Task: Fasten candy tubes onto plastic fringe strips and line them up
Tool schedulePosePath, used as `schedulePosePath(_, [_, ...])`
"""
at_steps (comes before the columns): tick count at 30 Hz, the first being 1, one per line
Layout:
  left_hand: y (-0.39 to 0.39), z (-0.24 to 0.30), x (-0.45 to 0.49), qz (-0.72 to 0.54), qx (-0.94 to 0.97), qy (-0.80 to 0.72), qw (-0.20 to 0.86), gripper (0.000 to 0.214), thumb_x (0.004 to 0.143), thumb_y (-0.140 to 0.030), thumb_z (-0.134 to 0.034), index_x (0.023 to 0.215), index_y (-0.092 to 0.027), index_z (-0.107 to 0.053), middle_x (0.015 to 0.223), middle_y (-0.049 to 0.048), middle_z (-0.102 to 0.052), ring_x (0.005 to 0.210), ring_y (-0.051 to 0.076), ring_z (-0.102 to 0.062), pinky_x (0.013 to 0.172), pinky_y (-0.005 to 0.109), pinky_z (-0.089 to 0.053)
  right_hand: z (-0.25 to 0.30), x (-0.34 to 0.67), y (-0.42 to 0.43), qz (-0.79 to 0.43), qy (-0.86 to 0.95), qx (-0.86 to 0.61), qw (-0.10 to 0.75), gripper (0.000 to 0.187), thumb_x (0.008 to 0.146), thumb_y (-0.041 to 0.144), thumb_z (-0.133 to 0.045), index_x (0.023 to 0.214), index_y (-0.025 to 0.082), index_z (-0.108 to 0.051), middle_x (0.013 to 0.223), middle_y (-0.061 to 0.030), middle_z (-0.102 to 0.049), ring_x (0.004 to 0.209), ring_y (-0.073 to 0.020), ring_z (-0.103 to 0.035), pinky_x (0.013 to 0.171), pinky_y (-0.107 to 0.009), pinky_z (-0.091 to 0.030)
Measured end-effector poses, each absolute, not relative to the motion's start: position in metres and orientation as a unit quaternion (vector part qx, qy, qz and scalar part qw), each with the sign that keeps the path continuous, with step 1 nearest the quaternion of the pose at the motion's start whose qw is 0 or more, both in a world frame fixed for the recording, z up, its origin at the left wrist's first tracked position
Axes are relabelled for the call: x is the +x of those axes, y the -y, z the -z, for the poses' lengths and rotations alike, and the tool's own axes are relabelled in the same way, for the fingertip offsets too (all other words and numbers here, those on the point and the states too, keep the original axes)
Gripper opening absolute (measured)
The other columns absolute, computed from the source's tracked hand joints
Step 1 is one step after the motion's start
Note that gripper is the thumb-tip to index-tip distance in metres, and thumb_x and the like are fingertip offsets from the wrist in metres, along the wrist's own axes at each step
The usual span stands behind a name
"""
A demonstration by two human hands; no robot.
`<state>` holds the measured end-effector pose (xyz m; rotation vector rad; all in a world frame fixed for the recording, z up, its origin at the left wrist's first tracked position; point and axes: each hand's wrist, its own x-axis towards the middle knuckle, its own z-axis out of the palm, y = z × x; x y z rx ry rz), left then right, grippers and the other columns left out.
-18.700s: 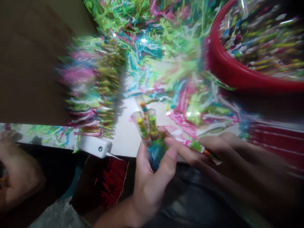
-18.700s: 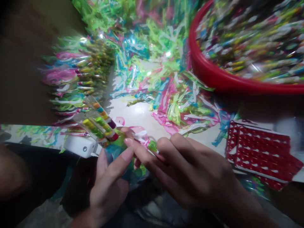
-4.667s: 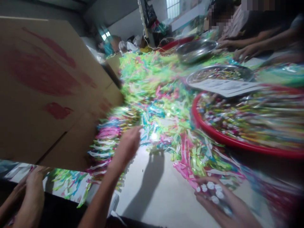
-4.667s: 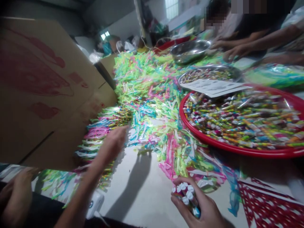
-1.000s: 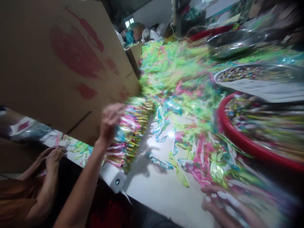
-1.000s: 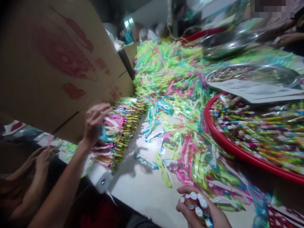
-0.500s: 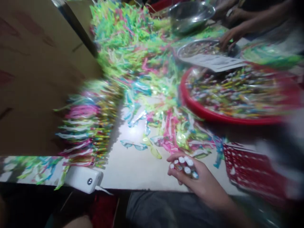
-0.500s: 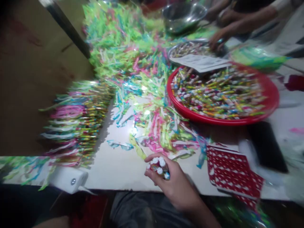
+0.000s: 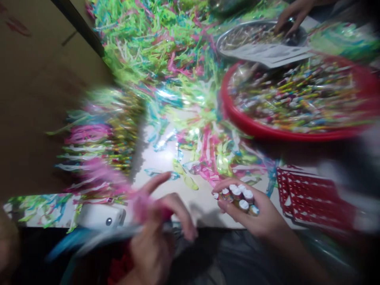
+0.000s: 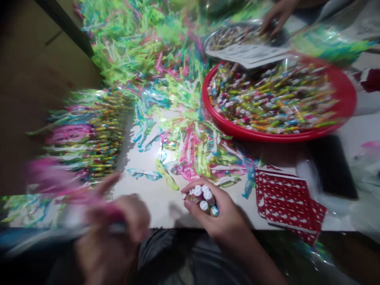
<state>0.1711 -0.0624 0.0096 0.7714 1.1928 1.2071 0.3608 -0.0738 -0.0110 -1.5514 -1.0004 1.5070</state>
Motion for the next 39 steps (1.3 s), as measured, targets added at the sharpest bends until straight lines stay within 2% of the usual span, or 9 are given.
schedulePosePath(4, [0.062, 0.016, 0.18, -0.415, 0.325, -0.504, 0.684, 0.055, 0.104, -0.055, -0.055, 0.144, -0.019, -0.047, 0.058, -0.0016, -0.068, 0.05, 0.017, -0.064, 0.059, 0.026, -0.052, 0.003, 0.363, 0.069, -0.562, 0.382, -0.634, 0.369, 0.025, 0.092, 0.042, -0.071, 0.105, 0.021, -0.073, 0.072, 0.0016, -0.063, 0.061, -0.0123, -0.054, 0.063, -0.023, -0.048])
schedulePosePath(7, [0.06, 0.027, 0.177, -0.379, 0.353, -0.496, 0.696, 0.037, 0.103, -0.045, -0.061, 0.128, -0.017, -0.059, 0.086, 0.0053, -0.077, 0.082, 0.018, -0.073, 0.087, 0.03, -0.055, -0.001, 0.362, 0.066, -0.552, 0.366, -0.64, 0.39, 0.023, 0.092, 0.039, -0.071, 0.103, 0.02, -0.074, 0.071, 0.0007, -0.062, 0.067, -0.0141, -0.06, 0.065, -0.023, -0.051])
schedulePosePath(10, [0.059, 0.028, 0.174, -0.387, 0.385, -0.457, 0.702, 0.029, 0.103, -0.035, -0.063, 0.128, -0.02, -0.063, 0.108, 0.0068, -0.077, 0.101, 0.018, -0.072, 0.098, 0.028, -0.05, -0.002, 0.36, 0.065, -0.557, 0.363, -0.633, 0.397, 0.02, 0.092, 0.037, -0.072, 0.102, 0.02, -0.074, 0.071, 0.0014, -0.062, 0.067, -0.0129, -0.058, 0.064, -0.021, -0.05])
schedulePosePath(15, [0.055, 0.021, 0.178, -0.41, 0.332, -0.448, 0.722, 0.034, 0.1, -0.032, -0.07, 0.131, -0.02, -0.062, 0.087, 0.0012, -0.076, 0.088, 0.013, -0.071, 0.09, 0.022, -0.051, 0.001, 0.359, 0.068, -0.565, 0.385, -0.621, 0.383, 0.021, 0.092, 0.039, -0.072, 0.105, 0.022, -0.072, 0.075, 0.0018, -0.066, 0.066, -0.0105, -0.056, 0.061, -0.017, -0.046])
schedulePosePath(19, [0.05, 0.016, 0.183, -0.492, 0.191, -0.454, 0.718, 0.035, 0.094, -0.031, -0.078, 0.126, -0.023, -0.068, 0.098, -0.0004, -0.076, 0.087, 0.008, -0.07, 0.085, 0.015, -0.054, 0.003, 0.355, 0.073, -0.562, 0.372, -0.622, 0.398, 0.023, 0.091, 0.04, -0.073, 0.107, 0.022, -0.072, 0.081, 0.0008, -0.067, 0.064, -0.0104, -0.056, 0.063, -0.018, -0.049])
schedulePosePath(23, [0.051, 0.008, 0.19, -0.548, 0.131, -0.438, 0.701, 0.036, 0.085, -0.024, -0.086, 0.118, -0.024, -0.073, 0.113, 0.0021, -0.077, 0.093, 0.011, -0.074, 0.089, 0.018, -0.059, 0.001, 0.348, 0.079, -0.583, 0.314, -0.619, 0.422, 0.025, 0.088, 0.041, -0.075, 0.104, 0.022, -0.072, 0.074, 0.0005, -0.066, 0.061, -0.0123, -0.056, 0.059, -0.021, -0.05])
schedulePosePath(30, [0.061, 0.009, 0.193, -0.604, 0.191, -0.419, 0.651, 0.026, 0.085, -0.02, -0.086, 0.105, -0.027, -0.072, 0.093, -0.0033, -0.075, 0.091, 0.01, -0.076, 0.091, 0.017, -0.06, -0.01, 0.345, 0.086, -0.556, 0.309, -0.647, 0.42, 0.027, 0.087, 0.047, -0.075, 0.103, 0.025, -0.072, 0.074, 0.0011, -0.069, 0.054, -0.0114, -0.052, 0.052, -0.023, -0.043])
schedulePosePath(35, [0.064, 0.009, 0.194, -0.623, 0.225, -0.405, 0.63, 0.027, 0.084, -0.018, -0.085, 0.102, -0.028, -0.067, 0.087, -0.0052, -0.07, 0.089, 0.01, -0.075, 0.09, 0.018, -0.06, -0.012, 0.343, 0.089, -0.499, 0.367, -0.665, 0.417, 0.021, 0.089, 0.045, -0.072, 0.1, 0.027, -0.075, 0.072, 0.0025, -0.07, 0.067, -0.0156, -0.065, 0.063, -0.024, -0.051])
schedulePosePath(39, [0.067, 0.008, 0.197, -0.633, 0.249, -0.402, 0.613, 0.024, 0.088, -0.018, -0.082, 0.1, -0.029, -0.065, 0.084, -0.0065, -0.07, 0.087, 0.01, -0.074, 0.09, 0.02, -0.06, -0.013, 0.343, 0.091, -0.397, 0.455, -0.683, 0.411, 0.009, 0.093, 0.034, -0.068, 0.099, 0.029, -0.073, 0.088, 0.0033, -0.075, 0.079, -0.0154, -0.07, 0.076, -0.022, -0.054])
